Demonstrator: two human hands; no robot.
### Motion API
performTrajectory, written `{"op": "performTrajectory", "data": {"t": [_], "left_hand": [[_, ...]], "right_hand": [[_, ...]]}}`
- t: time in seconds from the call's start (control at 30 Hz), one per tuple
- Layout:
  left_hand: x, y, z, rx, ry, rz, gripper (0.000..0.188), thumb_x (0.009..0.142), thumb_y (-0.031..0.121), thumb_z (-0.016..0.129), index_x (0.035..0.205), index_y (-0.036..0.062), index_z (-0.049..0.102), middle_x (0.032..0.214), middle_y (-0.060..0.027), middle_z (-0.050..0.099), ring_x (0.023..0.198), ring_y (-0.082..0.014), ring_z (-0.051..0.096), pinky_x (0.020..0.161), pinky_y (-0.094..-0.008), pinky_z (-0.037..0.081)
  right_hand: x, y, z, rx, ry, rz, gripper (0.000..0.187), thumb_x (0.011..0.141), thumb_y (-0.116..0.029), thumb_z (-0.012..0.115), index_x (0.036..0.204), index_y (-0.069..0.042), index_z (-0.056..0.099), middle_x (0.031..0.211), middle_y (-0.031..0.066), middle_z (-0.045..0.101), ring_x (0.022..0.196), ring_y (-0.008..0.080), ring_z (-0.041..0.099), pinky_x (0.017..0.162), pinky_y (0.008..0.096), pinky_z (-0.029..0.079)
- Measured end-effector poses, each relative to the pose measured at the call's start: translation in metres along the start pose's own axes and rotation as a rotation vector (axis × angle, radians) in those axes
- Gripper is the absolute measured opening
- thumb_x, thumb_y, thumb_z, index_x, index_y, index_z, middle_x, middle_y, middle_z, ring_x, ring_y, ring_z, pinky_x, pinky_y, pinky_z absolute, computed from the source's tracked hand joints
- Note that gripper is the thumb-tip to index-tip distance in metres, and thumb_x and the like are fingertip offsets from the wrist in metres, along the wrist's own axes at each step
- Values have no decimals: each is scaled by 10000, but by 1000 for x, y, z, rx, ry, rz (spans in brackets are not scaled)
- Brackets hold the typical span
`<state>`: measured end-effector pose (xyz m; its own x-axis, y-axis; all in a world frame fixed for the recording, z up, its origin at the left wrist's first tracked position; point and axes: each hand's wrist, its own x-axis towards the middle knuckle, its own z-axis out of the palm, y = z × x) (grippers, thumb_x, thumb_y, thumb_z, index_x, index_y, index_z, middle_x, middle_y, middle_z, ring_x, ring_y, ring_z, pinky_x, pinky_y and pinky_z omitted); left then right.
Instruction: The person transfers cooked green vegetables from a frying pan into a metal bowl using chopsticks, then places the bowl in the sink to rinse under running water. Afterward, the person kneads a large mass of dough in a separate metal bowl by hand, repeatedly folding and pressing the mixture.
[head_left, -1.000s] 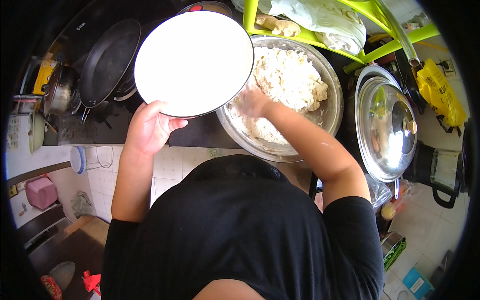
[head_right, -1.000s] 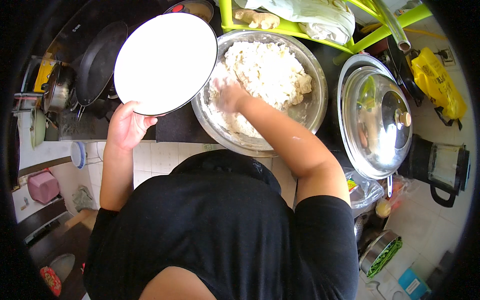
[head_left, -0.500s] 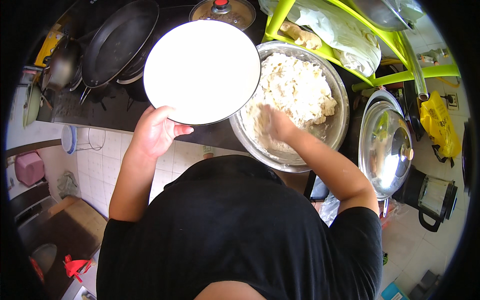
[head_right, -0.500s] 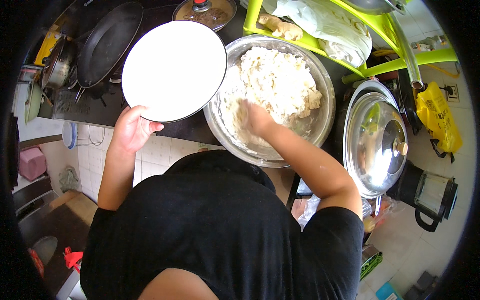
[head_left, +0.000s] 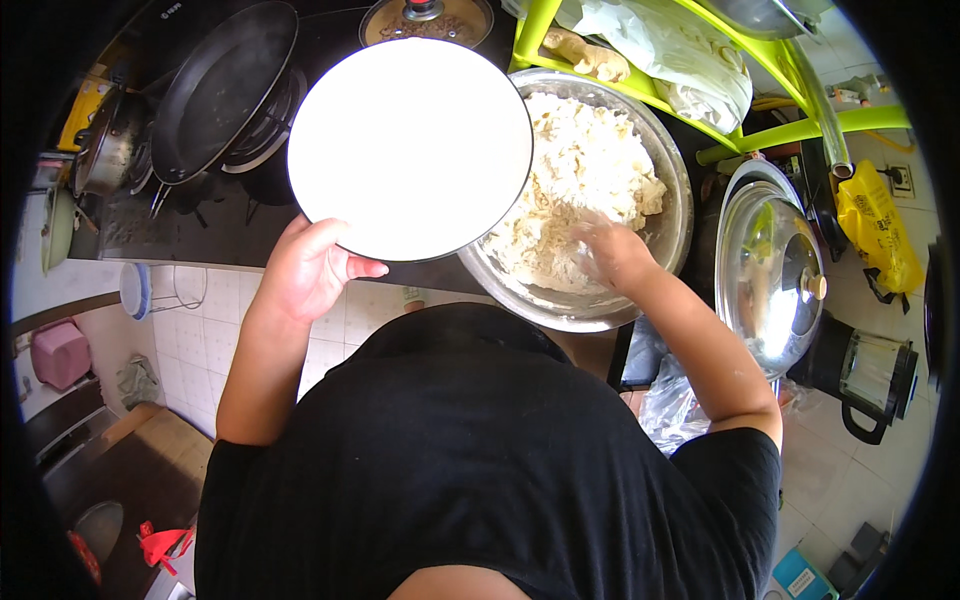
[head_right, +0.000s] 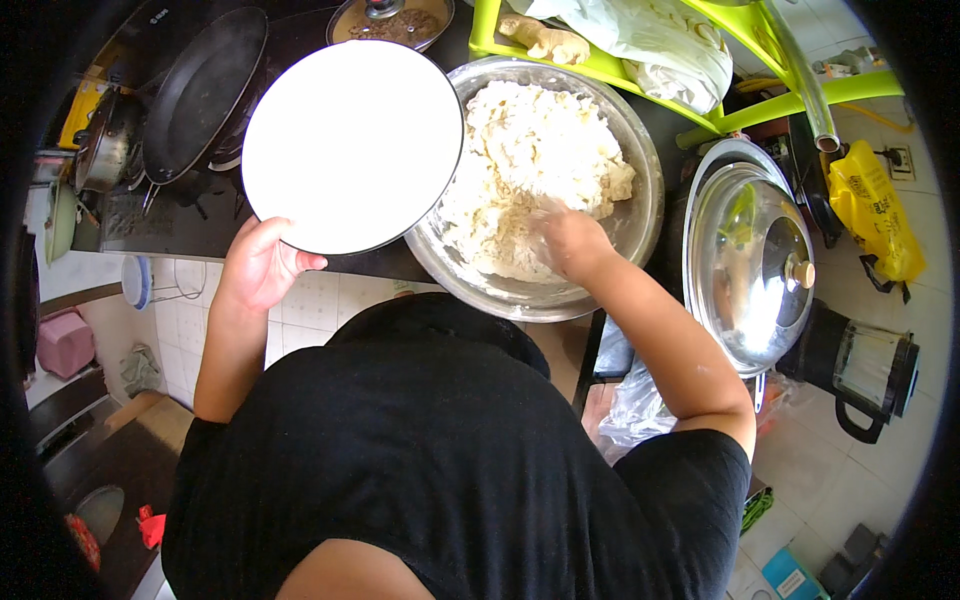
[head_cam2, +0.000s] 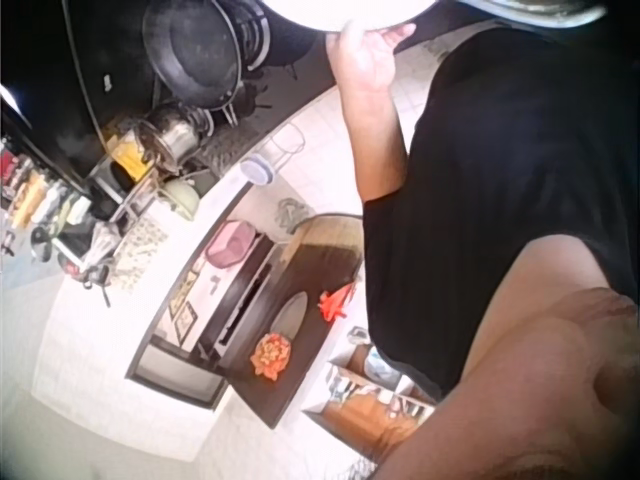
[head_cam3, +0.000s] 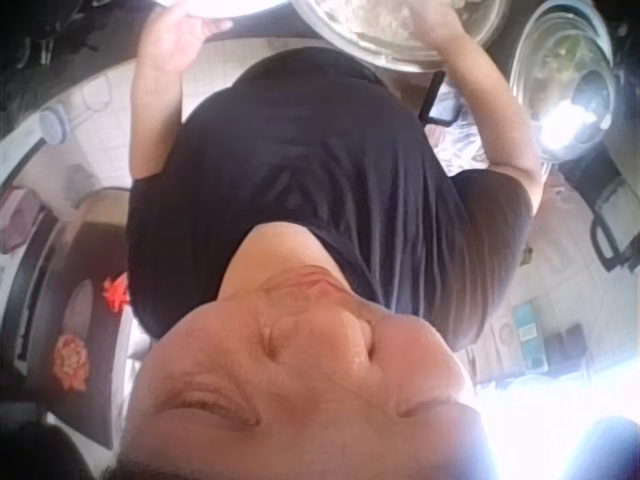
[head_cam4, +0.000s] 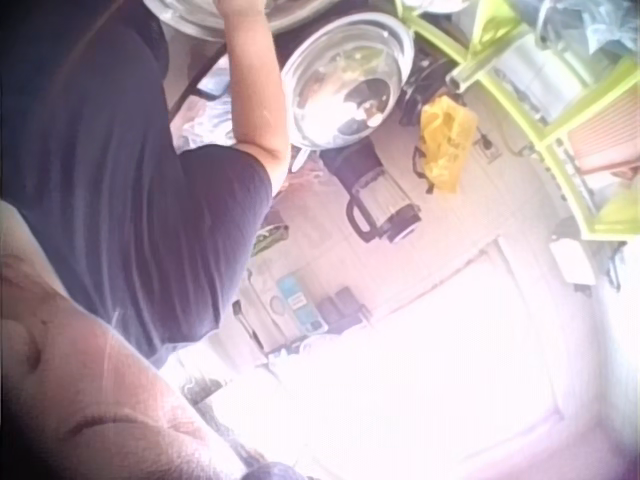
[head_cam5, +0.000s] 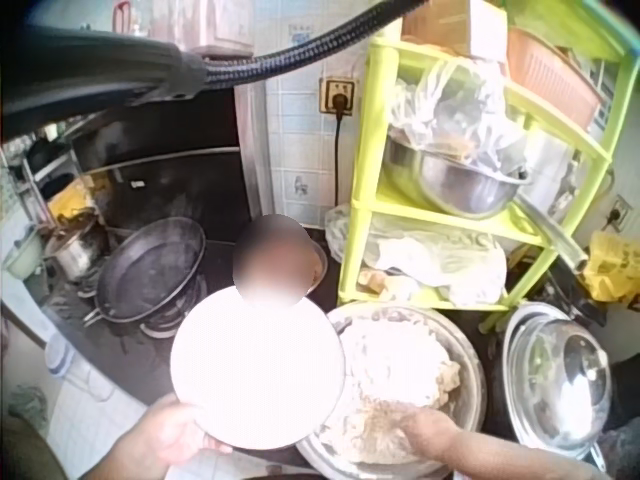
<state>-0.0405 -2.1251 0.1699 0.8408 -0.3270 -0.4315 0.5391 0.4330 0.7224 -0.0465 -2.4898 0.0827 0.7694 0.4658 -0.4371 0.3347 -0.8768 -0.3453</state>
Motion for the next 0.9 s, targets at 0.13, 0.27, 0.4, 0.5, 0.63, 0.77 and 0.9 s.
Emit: {"op": "performTrajectory", "data": {"t": [0.13,0.27,0.4,0.5,0.63,0.77,0.9], "left_hand": [[4,-2,5,7,-15,-18,273,828,39,431,1066,-63,517,956,-160,616,803,-242,631,617,-347,554],[4,0,12,26,-33,-16,280,830,36,438,1085,-60,503,968,-162,611,796,-247,634,612,-354,555],[7,0,17,77,-36,1,293,830,34,447,1105,-59,486,971,-164,609,797,-250,633,614,-357,556],[11,-3,22,105,-33,18,298,835,39,453,1115,-61,477,970,-165,609,793,-251,634,612,-353,558],[12,-5,31,156,-27,14,317,845,35,433,1144,-67,455,988,-177,607,804,-260,638,619,-362,565],[16,-9,33,248,-30,-2,325,849,34,429,1157,-71,441,996,-187,604,796,-264,644,617,-363,570],[15,-12,43,295,-15,-7,333,835,21,426,1154,-76,436,991,-191,603,790,-261,647,617,-363,571]], "right_hand": [[6,-19,11,248,-198,75,338,825,-223,518,1009,60,518,873,214,617,810,304,608,745,368,478],[72,-48,16,918,-82,131,308,848,-159,518,1029,86,469,757,165,615,688,252,594,703,353,483],[107,-23,15,319,136,-176,374,832,-160,501,1153,33,493,1051,196,556,983,313,520,866,400,413],[85,-43,33,-81,255,-261,264,843,-215,489,1010,-56,617,1040,130,581,1087,267,471,927,367,382],[41,-16,21,220,111,-133,263,805,-171,525,1044,-107,616,956,131,607,963,292,546,871,371,430],[-5,17,6,280,278,-115,274,751,-113,588,1012,-31,590,918,192,597,866,321,582,810,355,451],[-39,8,-14,375,308,178,320,712,-103,605,1020,-20,582,945,206,600,887,323,582,812,346,445]]}}
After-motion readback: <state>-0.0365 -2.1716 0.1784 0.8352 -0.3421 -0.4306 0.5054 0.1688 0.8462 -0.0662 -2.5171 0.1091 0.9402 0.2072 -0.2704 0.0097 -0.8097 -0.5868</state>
